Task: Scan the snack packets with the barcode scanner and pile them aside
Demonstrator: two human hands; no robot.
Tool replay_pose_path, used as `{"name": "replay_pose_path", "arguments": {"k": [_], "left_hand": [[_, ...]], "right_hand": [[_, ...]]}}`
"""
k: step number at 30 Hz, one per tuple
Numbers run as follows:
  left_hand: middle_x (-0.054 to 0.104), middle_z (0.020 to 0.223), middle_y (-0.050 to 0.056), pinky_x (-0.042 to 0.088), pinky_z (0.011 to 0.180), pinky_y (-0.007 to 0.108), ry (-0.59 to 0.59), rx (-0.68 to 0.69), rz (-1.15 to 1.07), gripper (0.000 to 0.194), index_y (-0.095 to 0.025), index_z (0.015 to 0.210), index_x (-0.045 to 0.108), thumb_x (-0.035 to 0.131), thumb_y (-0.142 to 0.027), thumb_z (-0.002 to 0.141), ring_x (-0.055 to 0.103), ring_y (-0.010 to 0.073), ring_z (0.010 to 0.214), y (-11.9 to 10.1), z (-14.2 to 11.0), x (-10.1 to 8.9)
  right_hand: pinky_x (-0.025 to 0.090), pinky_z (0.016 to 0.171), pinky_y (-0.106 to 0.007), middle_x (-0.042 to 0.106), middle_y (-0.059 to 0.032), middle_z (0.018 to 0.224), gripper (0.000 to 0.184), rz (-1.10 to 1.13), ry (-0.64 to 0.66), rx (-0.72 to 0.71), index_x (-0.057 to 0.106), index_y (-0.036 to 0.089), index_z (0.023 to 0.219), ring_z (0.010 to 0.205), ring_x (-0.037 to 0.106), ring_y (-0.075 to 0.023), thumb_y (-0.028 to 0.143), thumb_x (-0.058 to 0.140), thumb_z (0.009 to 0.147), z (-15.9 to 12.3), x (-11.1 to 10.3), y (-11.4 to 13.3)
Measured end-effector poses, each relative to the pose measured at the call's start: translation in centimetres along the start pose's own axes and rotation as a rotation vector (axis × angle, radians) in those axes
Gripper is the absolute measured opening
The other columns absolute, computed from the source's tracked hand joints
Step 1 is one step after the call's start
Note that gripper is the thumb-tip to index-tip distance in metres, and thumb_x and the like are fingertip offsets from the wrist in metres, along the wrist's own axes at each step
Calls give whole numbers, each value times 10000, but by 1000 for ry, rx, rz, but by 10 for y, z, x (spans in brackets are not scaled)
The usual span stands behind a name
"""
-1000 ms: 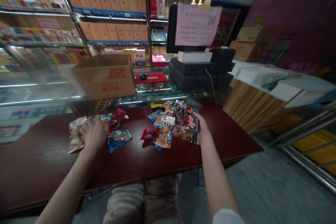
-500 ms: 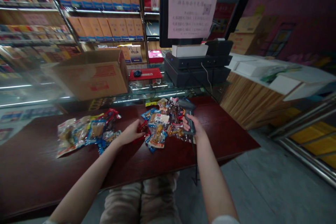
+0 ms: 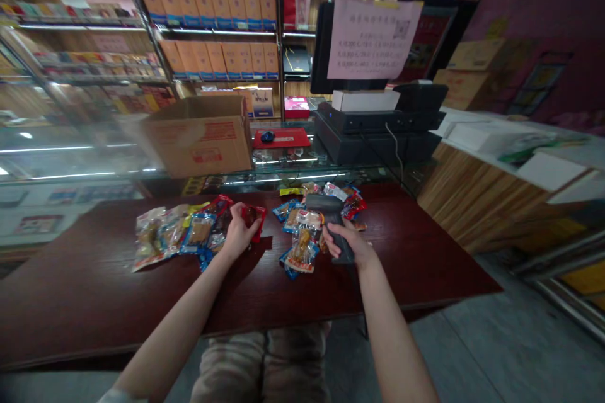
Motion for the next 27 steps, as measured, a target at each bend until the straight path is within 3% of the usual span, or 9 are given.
{"name": "replay_pose_path", "arguments": {"k": [3,6,13,17,27], "left_hand": [[616,1234,97,459,996,372,19,64,50,426,-222,1244,434,554,-291,841,619,228,1127,-4,1,-6],[565,1358,101,422,1054,348,15,107,43,533,-212,1351,415,543,-231,833,559,216,1234,-7,2,-10],[657,1226,91,492,947,355,37,34,-4,654,-223,1411,368,603,-258,802,653,230,1082,-1,3,-9],[711,1089,95,524,853,366,95,-54,8,786,-210,1472,272,636,-302,782,699,257,958,3,2,-6],[730,1028,101,520,778,338,142,-84,218,779,-219,1503,247,609,-342,825,718,280,903,-4,-3,-1]], "right_hand": [[364,330,-192,538,49,608,254,-92,19,42,493,186,799,350,412,-46,352,685,814,7,25,-3],[375,343,-188,554,46,603,270,-150,9,52,494,182,786,352,441,-49,354,701,803,19,41,-4],[365,329,-182,521,74,573,299,-87,37,39,509,188,823,329,402,-43,400,711,765,52,62,-20],[363,325,-187,514,78,577,322,-67,55,78,504,189,820,330,391,-43,415,724,754,57,64,-36],[356,327,-169,467,77,544,323,-25,85,38,455,180,690,329,361,-25,379,665,834,52,60,-46]]}}
Point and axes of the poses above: each hand's wrist, its own z-axis towards the middle knuckle, its own x-axis out of the palm, y = z × x, the point moved 7 cm from there along z, towards the middle knuckle
